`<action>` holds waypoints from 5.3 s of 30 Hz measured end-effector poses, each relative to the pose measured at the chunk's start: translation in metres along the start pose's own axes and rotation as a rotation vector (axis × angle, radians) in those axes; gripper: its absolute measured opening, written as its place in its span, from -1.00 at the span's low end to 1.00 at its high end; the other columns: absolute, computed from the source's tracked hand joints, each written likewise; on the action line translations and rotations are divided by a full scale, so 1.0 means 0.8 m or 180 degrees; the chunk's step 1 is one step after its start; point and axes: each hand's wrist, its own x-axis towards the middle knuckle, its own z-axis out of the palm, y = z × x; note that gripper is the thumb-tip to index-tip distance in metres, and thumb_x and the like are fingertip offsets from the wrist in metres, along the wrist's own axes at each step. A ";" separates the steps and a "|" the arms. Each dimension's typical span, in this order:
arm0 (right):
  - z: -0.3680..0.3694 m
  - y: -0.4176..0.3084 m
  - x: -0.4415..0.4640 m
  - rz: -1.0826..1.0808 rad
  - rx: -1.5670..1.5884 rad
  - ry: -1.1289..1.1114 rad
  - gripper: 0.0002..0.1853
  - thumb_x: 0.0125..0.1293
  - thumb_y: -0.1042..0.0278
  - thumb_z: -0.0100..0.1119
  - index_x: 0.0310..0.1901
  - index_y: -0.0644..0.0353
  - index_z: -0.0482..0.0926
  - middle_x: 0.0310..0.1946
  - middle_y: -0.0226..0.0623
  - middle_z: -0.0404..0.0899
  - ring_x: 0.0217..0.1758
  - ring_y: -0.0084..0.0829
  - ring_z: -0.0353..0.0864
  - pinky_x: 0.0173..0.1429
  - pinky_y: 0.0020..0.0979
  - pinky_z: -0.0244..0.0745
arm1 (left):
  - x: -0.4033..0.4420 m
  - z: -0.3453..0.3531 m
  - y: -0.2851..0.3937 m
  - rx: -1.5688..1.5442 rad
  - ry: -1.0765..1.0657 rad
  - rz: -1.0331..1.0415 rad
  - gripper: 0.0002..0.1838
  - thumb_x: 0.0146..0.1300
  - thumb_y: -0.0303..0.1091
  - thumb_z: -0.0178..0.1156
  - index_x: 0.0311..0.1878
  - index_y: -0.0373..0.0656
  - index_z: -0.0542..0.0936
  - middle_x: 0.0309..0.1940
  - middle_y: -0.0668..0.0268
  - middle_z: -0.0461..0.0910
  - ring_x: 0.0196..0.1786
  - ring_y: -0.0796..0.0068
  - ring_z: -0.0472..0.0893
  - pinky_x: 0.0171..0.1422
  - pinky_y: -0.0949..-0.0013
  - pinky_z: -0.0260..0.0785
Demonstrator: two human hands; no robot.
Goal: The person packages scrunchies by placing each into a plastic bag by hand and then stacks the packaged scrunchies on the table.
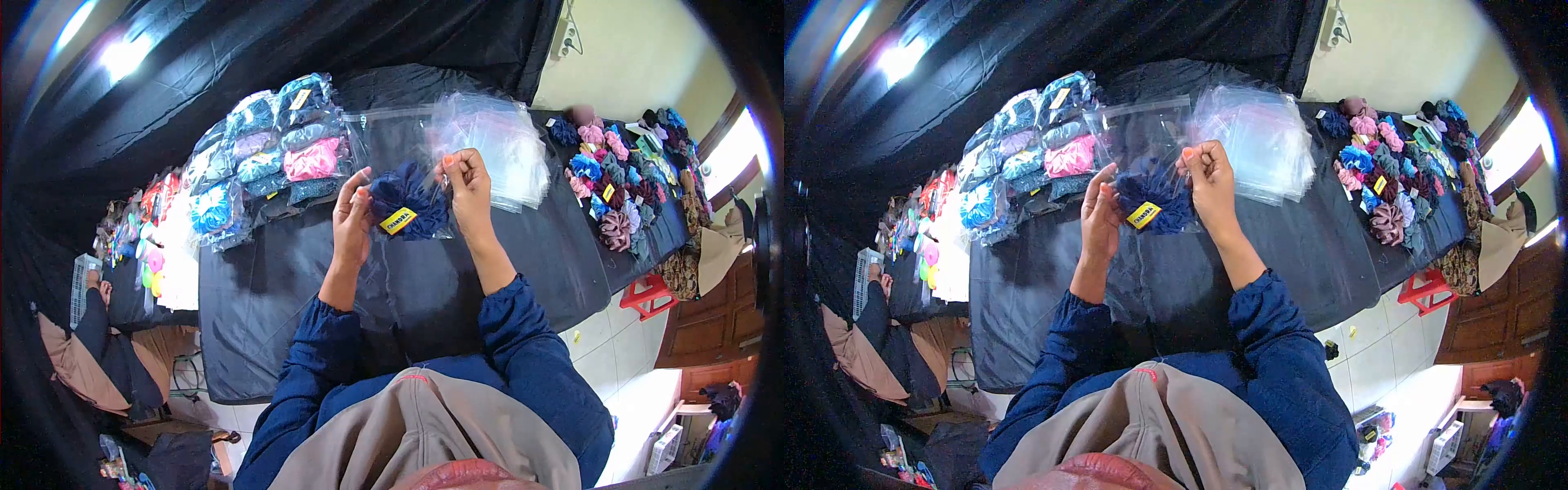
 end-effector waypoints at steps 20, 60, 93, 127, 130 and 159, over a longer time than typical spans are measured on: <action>0.000 -0.002 -0.030 -0.1558 -0.2284 -0.0441 -0.60 0.06 0.68 0.15 -0.13 -0.06 0.68 -0.57 -0.33 0.30 -0.56 -0.44 0.32 -0.46 -0.48 0.26 | 0.005 -0.010 -0.009 0.0611 0.1015 0.0572 -0.83 0.32 -0.32 0.15 -0.35 -0.19 0.57 -0.42 0.44 0.55 -0.39 0.73 0.45 -0.26 0.66 0.27; 0.004 0.074 -0.089 0.0927 -0.0822 0.0162 -0.77 0.22 0.31 0.29 -0.20 0.25 0.51 -0.39 -0.54 0.48 -0.32 -0.73 0.40 -0.23 -0.66 0.29 | 0.016 -0.042 -0.014 0.2485 0.0902 0.0137 -0.74 0.37 -0.16 0.06 -0.17 -0.20 0.46 -0.60 0.39 0.47 -0.48 0.76 0.33 -0.47 0.52 0.19; 0.218 0.182 -0.081 -0.0137 -0.2396 -0.2523 -0.54 0.17 0.32 0.23 0.14 -0.14 0.45 -0.38 -0.02 0.62 -0.42 -0.05 0.61 -0.32 -0.08 0.48 | -0.032 0.039 0.069 0.3398 -0.0985 0.1644 -0.84 0.22 -0.31 0.19 -0.21 -0.16 0.62 -0.30 0.29 0.66 -0.26 0.40 0.67 -0.21 0.40 0.44; -0.215 0.093 0.085 0.0560 -0.4116 0.0768 -0.91 0.05 0.34 0.25 -0.38 0.06 0.67 -0.45 -0.18 0.63 -0.23 -0.23 0.63 -0.21 -0.26 0.52 | -0.016 0.022 -0.006 0.2609 -0.1103 0.0004 -0.83 0.32 -0.34 0.12 -0.21 -0.28 0.54 -0.43 0.29 0.62 -0.32 0.60 0.61 -0.26 0.54 0.40; -0.211 0.085 0.086 0.0523 -0.3206 0.1213 -0.91 0.06 0.40 0.25 -0.36 0.09 0.64 -0.33 -0.20 0.64 -0.13 -0.21 0.59 -0.09 -0.27 0.48 | -0.010 0.006 -0.031 0.2079 -0.1103 -0.0503 -0.72 0.37 -0.20 0.06 -0.09 -0.24 0.50 -0.30 0.23 0.63 -0.20 0.53 0.60 -0.15 0.49 0.42; -0.087 0.054 -0.079 -0.0141 -0.2049 -0.0036 -0.45 -0.01 0.23 0.46 -0.01 0.18 0.41 -0.09 -0.30 0.47 -0.18 -0.51 0.48 -0.29 -0.52 0.36 | -0.004 -0.025 -0.060 0.0542 -0.0557 -0.1402 -0.61 0.27 -0.41 0.17 0.14 -0.14 0.37 -0.13 0.02 0.61 -0.11 0.19 0.65 -0.04 0.22 0.56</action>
